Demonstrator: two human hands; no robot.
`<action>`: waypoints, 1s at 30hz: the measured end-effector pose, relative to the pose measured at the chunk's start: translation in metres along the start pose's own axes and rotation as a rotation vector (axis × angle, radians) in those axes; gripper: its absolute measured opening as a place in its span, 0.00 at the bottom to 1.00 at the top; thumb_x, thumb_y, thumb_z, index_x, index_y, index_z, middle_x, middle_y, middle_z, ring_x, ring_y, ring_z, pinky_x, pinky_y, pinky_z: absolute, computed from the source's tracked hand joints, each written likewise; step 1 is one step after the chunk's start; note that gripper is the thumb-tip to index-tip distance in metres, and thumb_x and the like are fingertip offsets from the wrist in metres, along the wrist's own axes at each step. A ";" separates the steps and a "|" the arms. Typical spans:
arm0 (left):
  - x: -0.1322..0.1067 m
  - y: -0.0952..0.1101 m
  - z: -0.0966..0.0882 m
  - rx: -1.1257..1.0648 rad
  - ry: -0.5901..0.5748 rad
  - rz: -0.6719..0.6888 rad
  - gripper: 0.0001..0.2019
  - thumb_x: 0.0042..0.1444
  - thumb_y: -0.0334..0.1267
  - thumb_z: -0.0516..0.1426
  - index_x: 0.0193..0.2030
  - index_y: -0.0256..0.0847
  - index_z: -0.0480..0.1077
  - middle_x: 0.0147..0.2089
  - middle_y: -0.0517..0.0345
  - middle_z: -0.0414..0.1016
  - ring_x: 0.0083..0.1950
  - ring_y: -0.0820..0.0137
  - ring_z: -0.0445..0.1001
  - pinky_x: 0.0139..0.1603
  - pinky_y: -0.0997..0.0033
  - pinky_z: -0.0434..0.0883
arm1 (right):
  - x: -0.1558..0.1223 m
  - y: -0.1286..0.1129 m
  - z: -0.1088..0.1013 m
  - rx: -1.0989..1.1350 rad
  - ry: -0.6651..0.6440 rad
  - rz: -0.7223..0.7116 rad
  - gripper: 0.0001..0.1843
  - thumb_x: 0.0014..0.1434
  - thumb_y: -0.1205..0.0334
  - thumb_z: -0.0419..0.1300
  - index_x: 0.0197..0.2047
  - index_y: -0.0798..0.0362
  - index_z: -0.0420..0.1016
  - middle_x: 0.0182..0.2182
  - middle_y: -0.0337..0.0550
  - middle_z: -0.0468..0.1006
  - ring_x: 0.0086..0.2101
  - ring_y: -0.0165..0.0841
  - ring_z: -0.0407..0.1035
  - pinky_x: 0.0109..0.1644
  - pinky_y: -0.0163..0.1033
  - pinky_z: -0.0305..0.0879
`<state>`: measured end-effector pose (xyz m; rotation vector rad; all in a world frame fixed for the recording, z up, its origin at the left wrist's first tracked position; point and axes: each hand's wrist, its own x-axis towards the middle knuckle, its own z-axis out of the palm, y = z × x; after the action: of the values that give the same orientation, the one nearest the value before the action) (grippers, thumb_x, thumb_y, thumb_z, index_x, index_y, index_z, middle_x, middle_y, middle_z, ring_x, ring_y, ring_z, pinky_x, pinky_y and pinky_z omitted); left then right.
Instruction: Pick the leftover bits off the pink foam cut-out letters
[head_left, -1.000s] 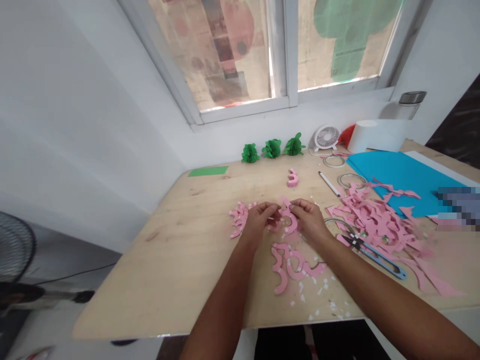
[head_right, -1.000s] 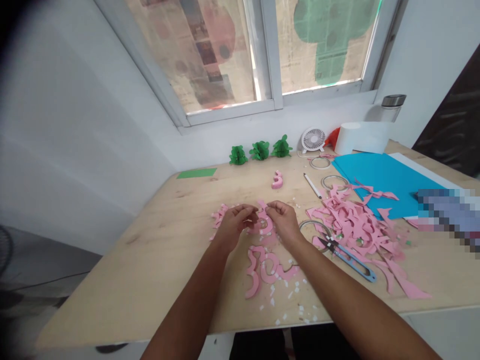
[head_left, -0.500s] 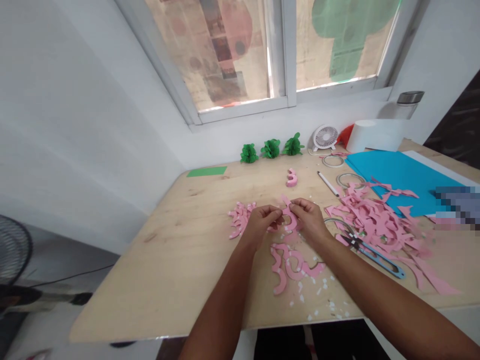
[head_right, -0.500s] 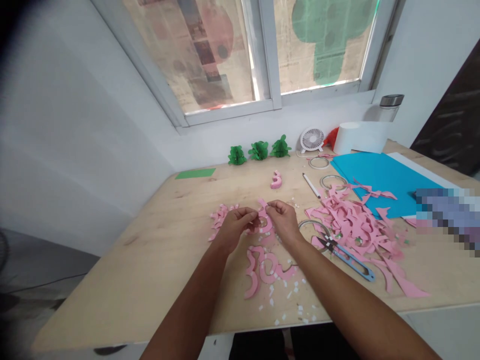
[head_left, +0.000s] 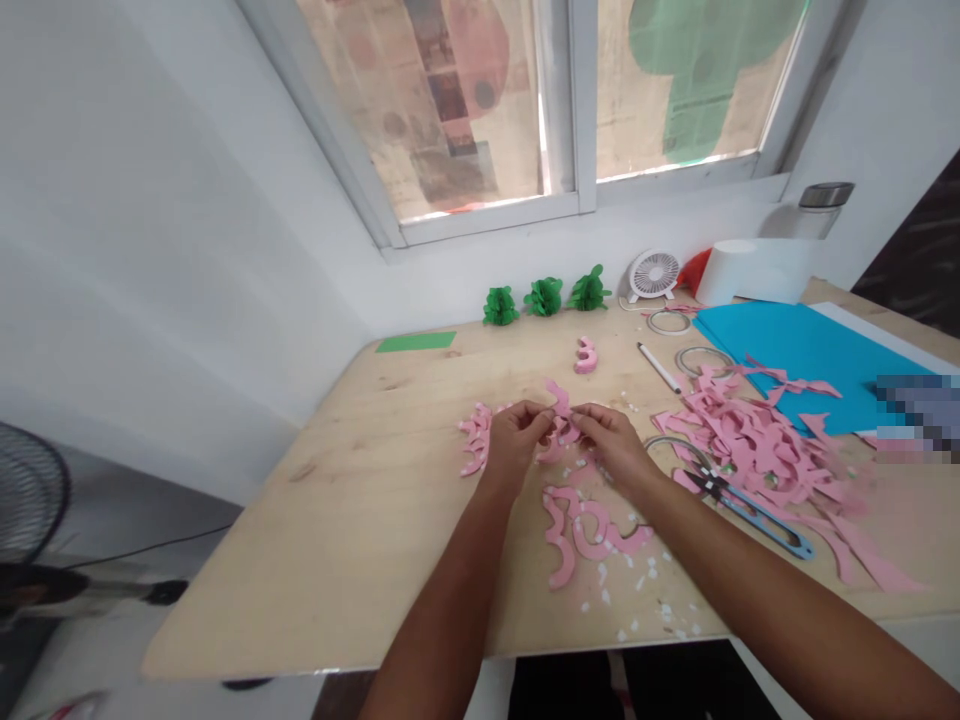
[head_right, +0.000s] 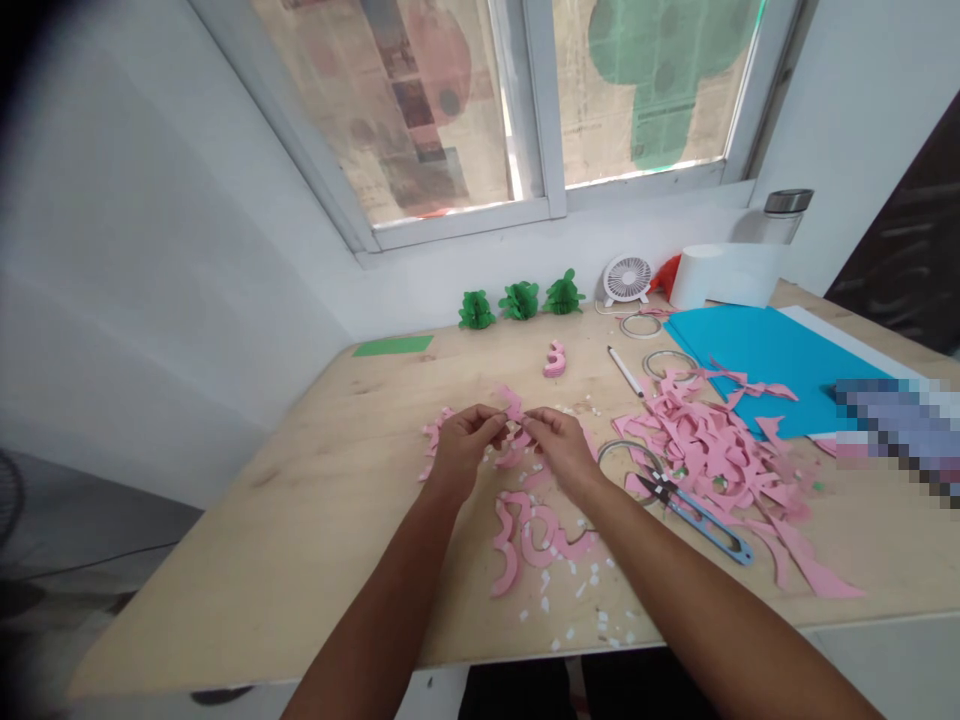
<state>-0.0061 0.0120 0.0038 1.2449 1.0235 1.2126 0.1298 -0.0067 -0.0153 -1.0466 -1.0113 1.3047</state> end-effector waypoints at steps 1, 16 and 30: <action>0.001 0.000 0.000 -0.016 0.014 0.005 0.07 0.42 0.38 0.61 0.23 0.35 0.70 0.20 0.62 0.69 0.20 0.79 0.63 0.22 0.79 0.61 | 0.000 0.000 0.000 -0.005 -0.022 0.007 0.12 0.47 0.53 0.62 0.30 0.54 0.75 0.23 0.37 0.72 0.22 0.26 0.61 0.26 0.32 0.54; 0.002 -0.004 -0.003 -0.116 -0.022 -0.062 0.09 0.43 0.40 0.60 0.24 0.35 0.69 0.20 0.61 0.68 0.21 0.78 0.64 0.23 0.76 0.61 | 0.000 0.005 -0.001 -0.053 -0.057 0.012 0.14 0.47 0.52 0.63 0.23 0.54 0.70 0.17 0.34 0.67 0.21 0.26 0.60 0.24 0.32 0.51; 0.002 -0.003 0.000 -0.103 0.025 -0.001 0.10 0.44 0.40 0.60 0.24 0.36 0.68 0.19 0.62 0.67 0.19 0.79 0.62 0.22 0.77 0.61 | 0.000 0.007 0.000 -0.003 -0.121 0.045 0.11 0.48 0.55 0.63 0.25 0.54 0.72 0.19 0.36 0.72 0.23 0.27 0.64 0.26 0.31 0.53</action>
<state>-0.0058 0.0141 0.0006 1.1521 0.9672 1.2669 0.1281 -0.0068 -0.0219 -1.0077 -1.0863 1.4177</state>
